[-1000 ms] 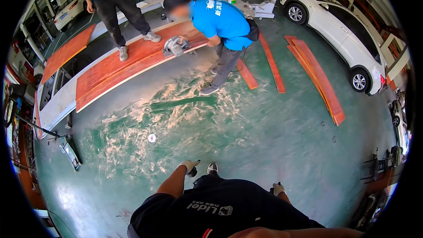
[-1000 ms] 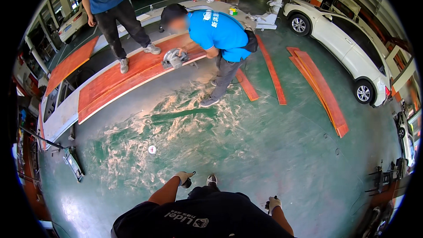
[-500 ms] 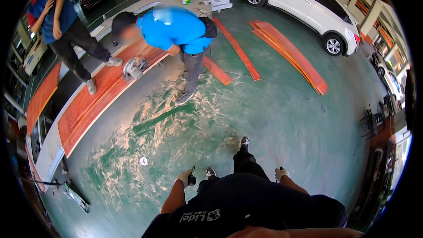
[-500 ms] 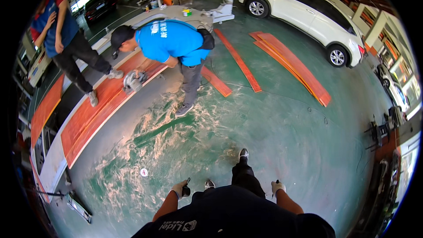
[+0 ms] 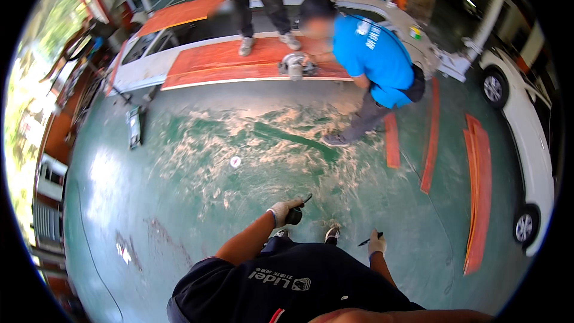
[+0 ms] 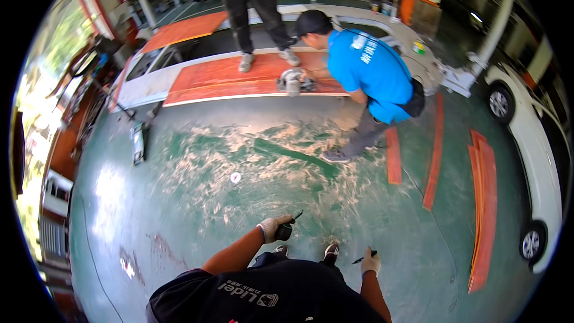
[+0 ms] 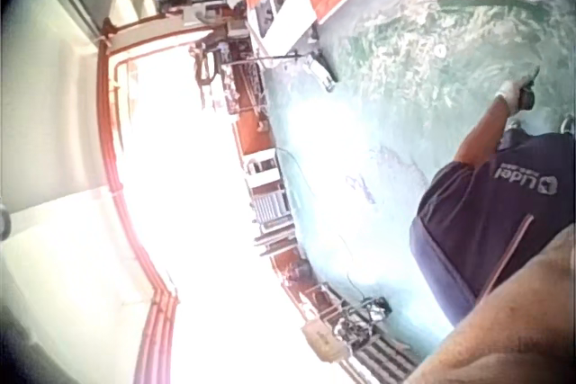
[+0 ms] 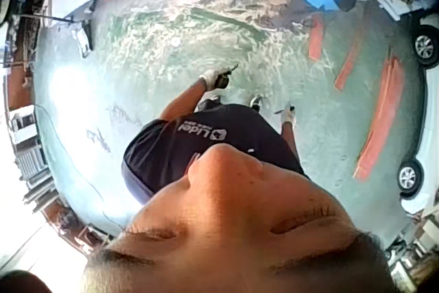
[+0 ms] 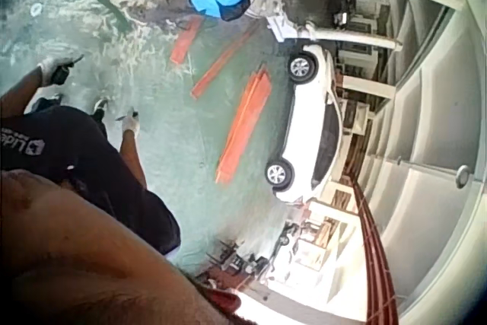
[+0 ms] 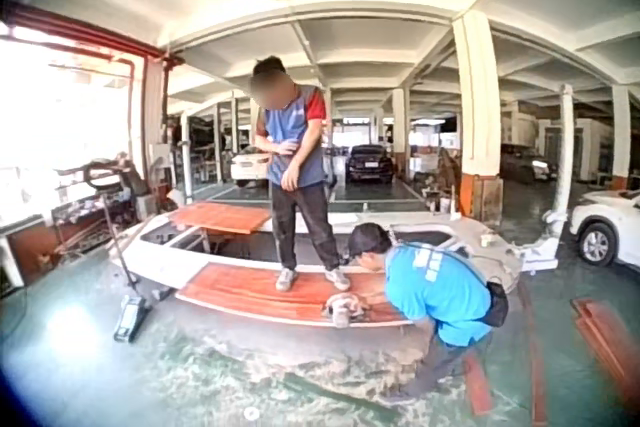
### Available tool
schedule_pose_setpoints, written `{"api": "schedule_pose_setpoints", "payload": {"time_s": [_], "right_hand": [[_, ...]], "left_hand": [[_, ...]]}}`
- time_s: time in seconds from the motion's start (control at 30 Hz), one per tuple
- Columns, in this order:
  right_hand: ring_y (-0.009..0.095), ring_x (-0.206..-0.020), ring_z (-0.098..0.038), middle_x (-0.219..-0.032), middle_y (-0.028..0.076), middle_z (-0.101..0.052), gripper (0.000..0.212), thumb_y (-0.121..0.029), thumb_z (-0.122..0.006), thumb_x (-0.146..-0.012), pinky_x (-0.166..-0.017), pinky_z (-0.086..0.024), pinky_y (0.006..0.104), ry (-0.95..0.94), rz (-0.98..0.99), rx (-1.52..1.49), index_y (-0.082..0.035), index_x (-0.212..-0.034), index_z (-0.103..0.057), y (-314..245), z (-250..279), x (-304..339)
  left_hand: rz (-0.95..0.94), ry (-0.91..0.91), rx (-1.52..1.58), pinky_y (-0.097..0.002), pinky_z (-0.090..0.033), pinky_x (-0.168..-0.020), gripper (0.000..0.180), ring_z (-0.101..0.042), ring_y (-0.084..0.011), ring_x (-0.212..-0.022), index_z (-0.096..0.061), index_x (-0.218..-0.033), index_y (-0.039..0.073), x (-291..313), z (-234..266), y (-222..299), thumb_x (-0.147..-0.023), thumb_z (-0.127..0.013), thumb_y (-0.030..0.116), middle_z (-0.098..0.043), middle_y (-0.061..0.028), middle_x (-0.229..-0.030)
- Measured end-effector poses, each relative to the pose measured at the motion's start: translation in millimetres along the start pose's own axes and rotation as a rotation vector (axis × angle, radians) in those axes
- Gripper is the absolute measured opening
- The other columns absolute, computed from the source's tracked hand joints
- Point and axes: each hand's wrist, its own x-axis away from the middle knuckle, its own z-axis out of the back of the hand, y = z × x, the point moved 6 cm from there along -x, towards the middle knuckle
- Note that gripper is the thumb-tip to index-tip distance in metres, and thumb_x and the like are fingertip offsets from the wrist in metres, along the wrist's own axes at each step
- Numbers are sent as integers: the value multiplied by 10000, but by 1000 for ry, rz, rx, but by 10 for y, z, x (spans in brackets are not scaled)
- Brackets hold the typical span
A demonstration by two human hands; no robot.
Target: The person assists two coworkers in a workshop by lifting and positioning a large red wooden board onto a white vehicle body. The person then uses a tape measure and a marker to measure and mark lines on the board while it is held in place by the coworkers.
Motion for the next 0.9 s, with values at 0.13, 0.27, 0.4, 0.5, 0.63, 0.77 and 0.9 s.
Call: {"api": "schedule_pose_setpoints", "payload": {"time_s": [0.13,0.27,0.4,0.5,0.63,0.77,0.9], "right_hand": [[215,-634,-644,-815,115,-689,451,-419,-604,-936,-593,-499,370,-351,299,-35,16,-1021,-686,-824,-555,-378],[115,-650,-623,-812,20,-670,269,-284,-677,-907,-555,-496,272,-787,217,-103,-45,-1026,-705,-1810,-1173,49],[145,-877,-667,-994,70,-720,265,-223,-679,-887,-785,-530,289,-999,565,-149,-56,-1090,-712,-2599,-1725,766],[197,-1006,-665,-1082,93,-698,282,-223,-656,-897,-886,-518,319,-986,635,-226,-55,-1117,-711,-2762,-1924,985],[331,-1156,-594,-1219,150,-641,324,-260,-648,-899,-980,-482,395,-765,845,-168,-52,-1143,-691,-2953,-1612,1193],[334,-1225,-549,-1330,173,-572,413,-302,-635,-950,-1020,-458,409,-635,852,-174,-48,-1275,-624,-2761,-1131,893],[369,-1287,-481,-1412,183,-510,416,-314,-654,-939,-1067,-411,440,-387,907,-213,-102,-1296,-633,-2661,-482,569]], "left_hand": [[-27,57,114,-289,-444,-526,317,-500,-107,-584,-723,-991,84,203,-205,-185,-914,-701,391,-574,10,-752],[-33,120,257,-310,-477,-565,309,-543,-138,-613,-688,-1015,62,610,-188,-111,-937,-676,361,-577,-15,-765],[-233,153,130,-368,-511,-641,360,-599,-195,-711,-626,-1220,130,333,695,-359,-982,-599,399,-650,-101,-919],[106,13,441,-393,-522,-724,407,-623,-228,-796,-587,-1294,160,720,-199,275,-999,-548,437,-680,-130,-1057],[81,-140,458,-433,-527,-870,420,-647,-255,-967,-615,-1191,88,220,-171,252,-977,-557,445,-674,-113,-1129],[-5,-349,127,-419,-502,-980,429,-628,-242,-1092,-559,-1262,80,-257,-555,287,-990,-539,411,-654,-100,-1187],[48,-474,83,-406,-489,-1007,366,-608,-248,-1135,-591,-1211,101,-584,-1266,340,-990,-511,382,-651,-90,-1186]]}}
